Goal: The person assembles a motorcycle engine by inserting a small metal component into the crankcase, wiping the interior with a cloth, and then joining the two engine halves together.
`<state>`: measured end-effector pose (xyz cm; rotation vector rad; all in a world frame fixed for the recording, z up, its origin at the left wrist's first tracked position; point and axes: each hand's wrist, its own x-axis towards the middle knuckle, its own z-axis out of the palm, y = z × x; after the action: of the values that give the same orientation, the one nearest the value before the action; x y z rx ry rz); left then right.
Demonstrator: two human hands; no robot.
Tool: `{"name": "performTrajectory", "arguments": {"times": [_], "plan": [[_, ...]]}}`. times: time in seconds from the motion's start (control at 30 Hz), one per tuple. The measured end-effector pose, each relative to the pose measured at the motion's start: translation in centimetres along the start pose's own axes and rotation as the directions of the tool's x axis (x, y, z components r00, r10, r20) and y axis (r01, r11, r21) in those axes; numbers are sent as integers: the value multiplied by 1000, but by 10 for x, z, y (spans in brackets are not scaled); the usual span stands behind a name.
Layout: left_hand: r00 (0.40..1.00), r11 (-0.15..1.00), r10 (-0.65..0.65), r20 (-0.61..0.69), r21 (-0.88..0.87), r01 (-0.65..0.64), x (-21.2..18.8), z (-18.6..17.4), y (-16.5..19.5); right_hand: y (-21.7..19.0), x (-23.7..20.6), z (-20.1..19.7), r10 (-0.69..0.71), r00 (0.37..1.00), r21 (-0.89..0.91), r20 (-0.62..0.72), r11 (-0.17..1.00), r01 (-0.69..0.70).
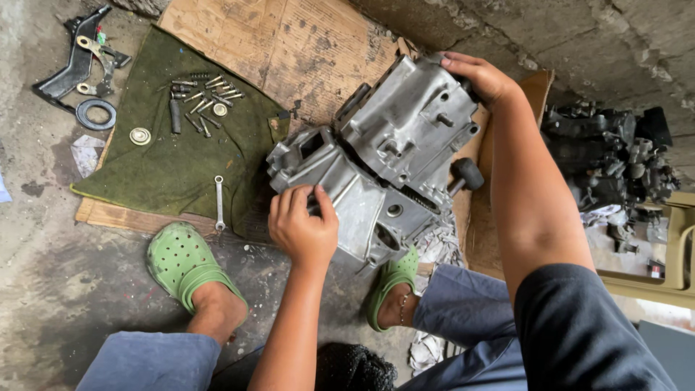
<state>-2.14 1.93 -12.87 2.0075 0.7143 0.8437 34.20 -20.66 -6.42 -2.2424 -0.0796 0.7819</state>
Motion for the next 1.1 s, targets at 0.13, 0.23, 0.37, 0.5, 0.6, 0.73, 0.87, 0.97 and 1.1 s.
{"name": "performTrajectory", "arguments": {"times": [0.13,0.23,0.37,0.5,0.6,0.73,0.87,0.97,1.1], "plan": [[1000,1000,-8,-13,9,8,4,7,5,10,20,-6,-23,999,28,26,999,23],[1000,1000,-3,-8,20,3,9,15,11,21,39,-11,-22,997,70,79,997,16],[1000,999,2,30,43,-4,16,30,26,35,66,-21,-5,985,150,171,988,-21],[997,994,-22,71,110,14,26,46,42,46,94,-28,69,975,157,212,982,-104],[998,984,45,41,169,-52,34,60,52,51,111,-32,-52,970,112,236,993,26],[996,983,40,75,176,-53,38,74,65,56,121,-35,11,968,106,250,994,-39],[994,978,24,109,202,-45,38,81,69,63,125,-34,-68,961,112,268,993,39],[993,976,21,116,212,-46,39,85,69,70,134,-34,-13,966,93,259,996,-12],[992,970,26,120,236,-54,44,89,73,77,153,-34,-26,950,91,312,996,-3]]}}
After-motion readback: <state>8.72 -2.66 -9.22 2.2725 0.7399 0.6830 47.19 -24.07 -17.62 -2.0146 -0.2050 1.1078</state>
